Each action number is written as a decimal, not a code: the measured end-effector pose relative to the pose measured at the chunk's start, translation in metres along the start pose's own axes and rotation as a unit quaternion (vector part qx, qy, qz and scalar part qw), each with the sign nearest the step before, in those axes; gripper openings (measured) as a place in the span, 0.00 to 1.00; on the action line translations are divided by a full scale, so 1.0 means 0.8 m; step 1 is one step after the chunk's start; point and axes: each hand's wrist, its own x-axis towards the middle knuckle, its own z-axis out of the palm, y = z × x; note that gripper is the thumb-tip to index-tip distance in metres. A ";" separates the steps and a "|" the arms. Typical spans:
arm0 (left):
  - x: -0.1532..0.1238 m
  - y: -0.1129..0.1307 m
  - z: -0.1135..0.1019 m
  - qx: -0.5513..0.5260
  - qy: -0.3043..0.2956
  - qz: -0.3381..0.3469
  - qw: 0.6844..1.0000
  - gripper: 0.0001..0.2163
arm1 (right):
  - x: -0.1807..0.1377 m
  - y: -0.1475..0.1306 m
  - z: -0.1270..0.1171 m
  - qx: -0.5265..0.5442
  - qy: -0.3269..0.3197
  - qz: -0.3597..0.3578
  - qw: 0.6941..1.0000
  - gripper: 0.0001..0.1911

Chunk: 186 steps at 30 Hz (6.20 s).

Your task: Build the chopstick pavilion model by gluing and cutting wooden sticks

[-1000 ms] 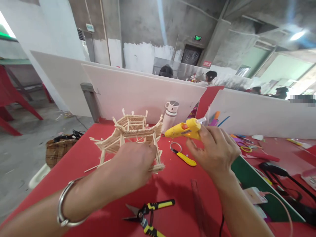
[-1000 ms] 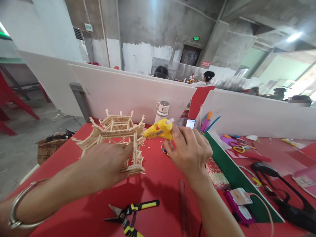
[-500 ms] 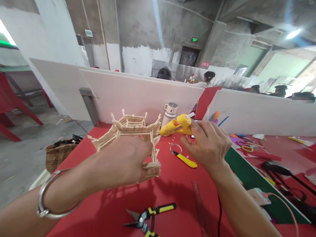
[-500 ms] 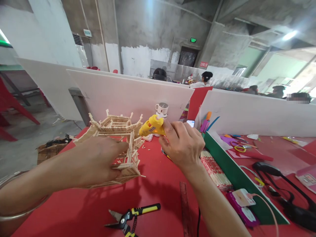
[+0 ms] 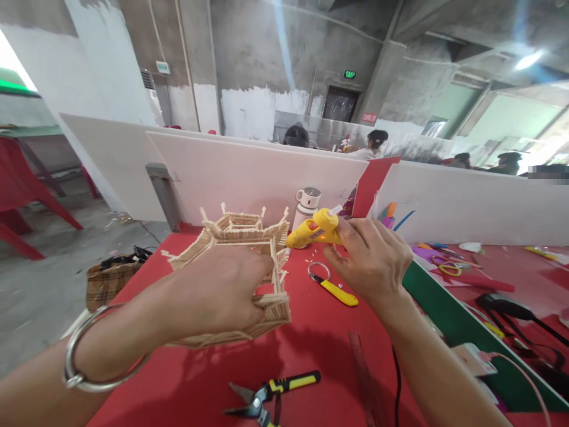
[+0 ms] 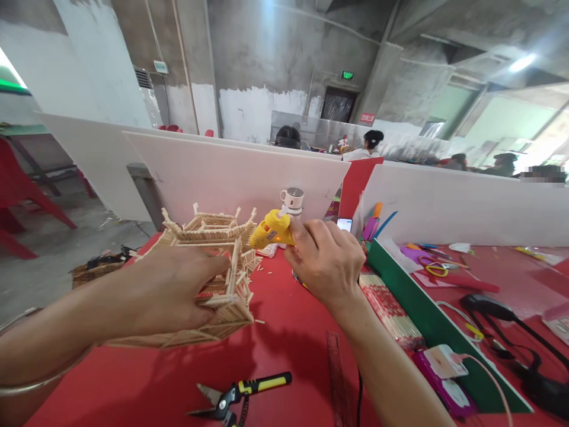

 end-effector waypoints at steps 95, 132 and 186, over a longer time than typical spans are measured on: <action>-0.004 0.000 -0.002 -0.005 -0.020 0.015 1.000 0.19 | -0.001 0.001 -0.002 0.006 0.004 -0.028 1.000 0.14; -0.009 0.001 0.006 -0.030 0.026 -0.014 0.999 0.25 | 0.005 -0.008 -0.003 0.016 0.022 0.047 0.999 0.15; -0.022 -0.002 0.020 0.004 0.042 -0.010 0.999 0.27 | 0.009 -0.009 -0.006 0.024 0.019 0.045 0.999 0.14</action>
